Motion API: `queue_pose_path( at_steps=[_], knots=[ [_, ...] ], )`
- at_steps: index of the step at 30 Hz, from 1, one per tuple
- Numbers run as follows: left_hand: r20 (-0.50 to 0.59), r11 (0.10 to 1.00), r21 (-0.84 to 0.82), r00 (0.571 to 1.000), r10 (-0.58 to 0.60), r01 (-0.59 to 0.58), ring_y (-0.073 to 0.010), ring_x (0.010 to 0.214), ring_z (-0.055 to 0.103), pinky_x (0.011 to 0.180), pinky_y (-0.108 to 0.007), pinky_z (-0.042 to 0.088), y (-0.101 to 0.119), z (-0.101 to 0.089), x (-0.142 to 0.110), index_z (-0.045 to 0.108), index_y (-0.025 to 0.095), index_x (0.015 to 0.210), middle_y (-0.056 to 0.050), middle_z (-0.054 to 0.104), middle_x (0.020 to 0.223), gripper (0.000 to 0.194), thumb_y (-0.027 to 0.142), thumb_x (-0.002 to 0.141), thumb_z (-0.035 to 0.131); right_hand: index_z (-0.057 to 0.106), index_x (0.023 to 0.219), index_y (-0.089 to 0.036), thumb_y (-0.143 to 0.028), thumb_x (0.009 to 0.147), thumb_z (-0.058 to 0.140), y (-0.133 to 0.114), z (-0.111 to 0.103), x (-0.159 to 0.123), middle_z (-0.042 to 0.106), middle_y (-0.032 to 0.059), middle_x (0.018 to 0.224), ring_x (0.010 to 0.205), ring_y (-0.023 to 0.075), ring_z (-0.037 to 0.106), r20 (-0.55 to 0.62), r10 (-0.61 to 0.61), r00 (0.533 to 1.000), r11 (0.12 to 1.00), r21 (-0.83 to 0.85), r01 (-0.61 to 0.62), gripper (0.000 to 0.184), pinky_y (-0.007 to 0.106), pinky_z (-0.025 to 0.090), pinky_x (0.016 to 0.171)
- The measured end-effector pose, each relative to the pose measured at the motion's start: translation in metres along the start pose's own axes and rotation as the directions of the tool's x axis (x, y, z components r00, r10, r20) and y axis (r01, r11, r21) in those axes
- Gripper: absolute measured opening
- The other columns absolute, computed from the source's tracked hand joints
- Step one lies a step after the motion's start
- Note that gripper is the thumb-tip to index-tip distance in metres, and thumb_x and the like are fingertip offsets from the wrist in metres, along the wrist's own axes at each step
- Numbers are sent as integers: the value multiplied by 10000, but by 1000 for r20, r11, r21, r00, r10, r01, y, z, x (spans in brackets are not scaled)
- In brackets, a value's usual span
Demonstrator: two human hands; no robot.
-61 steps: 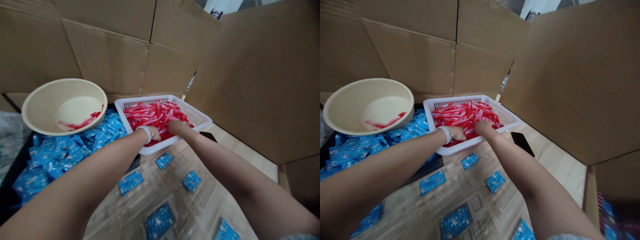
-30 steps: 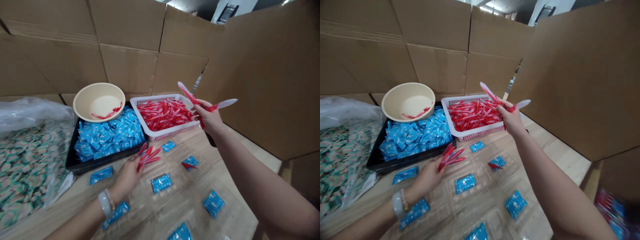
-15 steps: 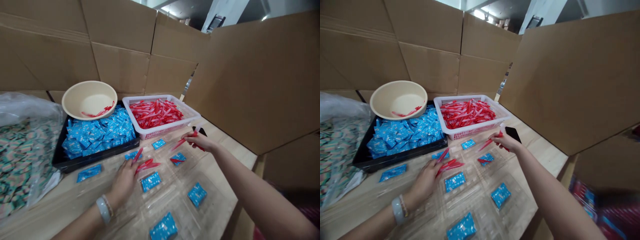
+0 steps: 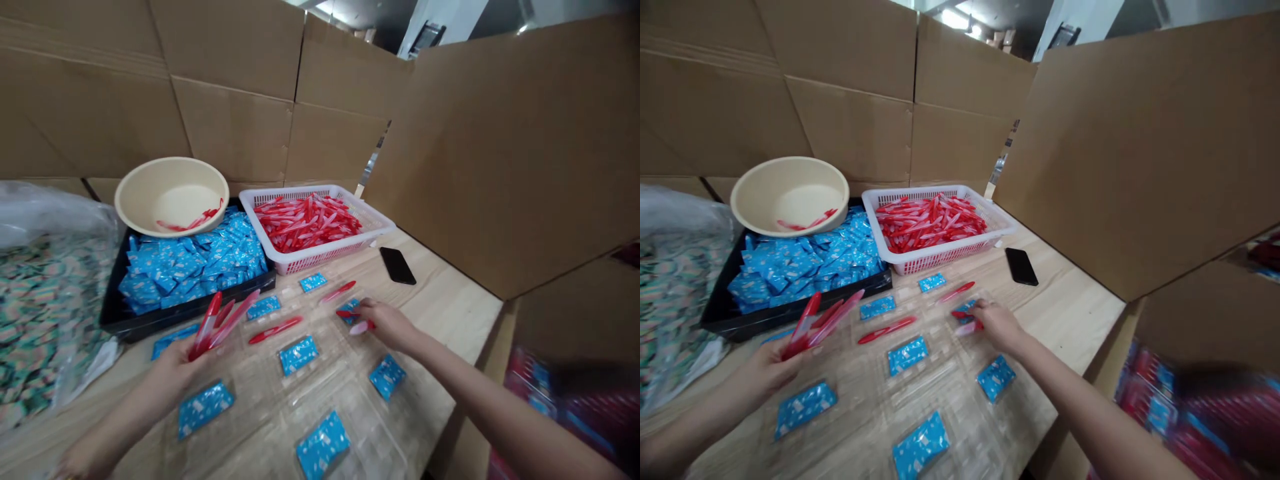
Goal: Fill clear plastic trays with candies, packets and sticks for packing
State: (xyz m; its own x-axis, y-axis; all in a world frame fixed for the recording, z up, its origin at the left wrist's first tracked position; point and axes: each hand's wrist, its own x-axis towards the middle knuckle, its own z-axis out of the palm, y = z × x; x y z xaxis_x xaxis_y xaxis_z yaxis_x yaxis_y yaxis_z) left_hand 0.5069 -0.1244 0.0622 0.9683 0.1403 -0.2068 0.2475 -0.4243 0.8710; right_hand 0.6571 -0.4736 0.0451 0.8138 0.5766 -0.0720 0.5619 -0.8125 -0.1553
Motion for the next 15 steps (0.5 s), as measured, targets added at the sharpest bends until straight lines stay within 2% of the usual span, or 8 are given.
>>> queue_pose_path(
  at_steps=[2,4,8,10,13,15],
  knots=[
    [12,990,-128,998,-60,61,-224,734,575,664,-305,472,4,-9,-15,643,166,904,-4,638,647,415,462,618,585,616,937,-181,-90,729,455,-13,12,-7,574,82,1032,816,195,543,16,25,1000,981,-194,-22,279,268,395,685],
    [4,982,-169,996,-89,88,-212,754,565,670,-286,464,8,-15,-30,642,173,912,2,623,621,415,471,630,577,614,903,-171,-59,738,418,-22,19,-8,561,85,1043,801,200,535,21,50,999,939,-341,-40,279,276,384,664],
    [26,984,-117,991,-130,132,-216,786,568,698,-305,456,6,-30,-53,627,192,962,-20,646,712,404,473,696,510,606,831,-171,-62,749,405,-26,18,-3,571,80,985,763,193,531,39,-13,999,905,-424,28,243,275,372,635],
    [-35,994,-66,996,-87,85,-236,914,544,795,-345,425,-4,-40,-60,596,207,1026,-38,650,890,403,448,726,479,603,774,-170,-56,740,408,-25,12,-3,572,83,965,759,189,533,22,-55,998,905,-421,60,228,272,374,630],
    [-145,996,81,988,59,-47,-245,1077,454,917,-383,337,-26,-55,-64,540,220,1108,-46,566,1125,416,394,736,472,601,761,-174,-41,717,402,-30,0,-7,565,90,963,767,194,543,-73,-128,989,914,-397,89,243,275,387,614],
    [-118,970,210,981,151,-124,-240,1064,462,923,-371,329,-40,-60,-64,553,215,1093,-55,552,1141,389,346,734,478,604,810,-191,-53,721,393,-41,-11,-8,554,83,989,763,192,550,-168,-189,968,931,-343,122,268,277,397,600]
  ],
)
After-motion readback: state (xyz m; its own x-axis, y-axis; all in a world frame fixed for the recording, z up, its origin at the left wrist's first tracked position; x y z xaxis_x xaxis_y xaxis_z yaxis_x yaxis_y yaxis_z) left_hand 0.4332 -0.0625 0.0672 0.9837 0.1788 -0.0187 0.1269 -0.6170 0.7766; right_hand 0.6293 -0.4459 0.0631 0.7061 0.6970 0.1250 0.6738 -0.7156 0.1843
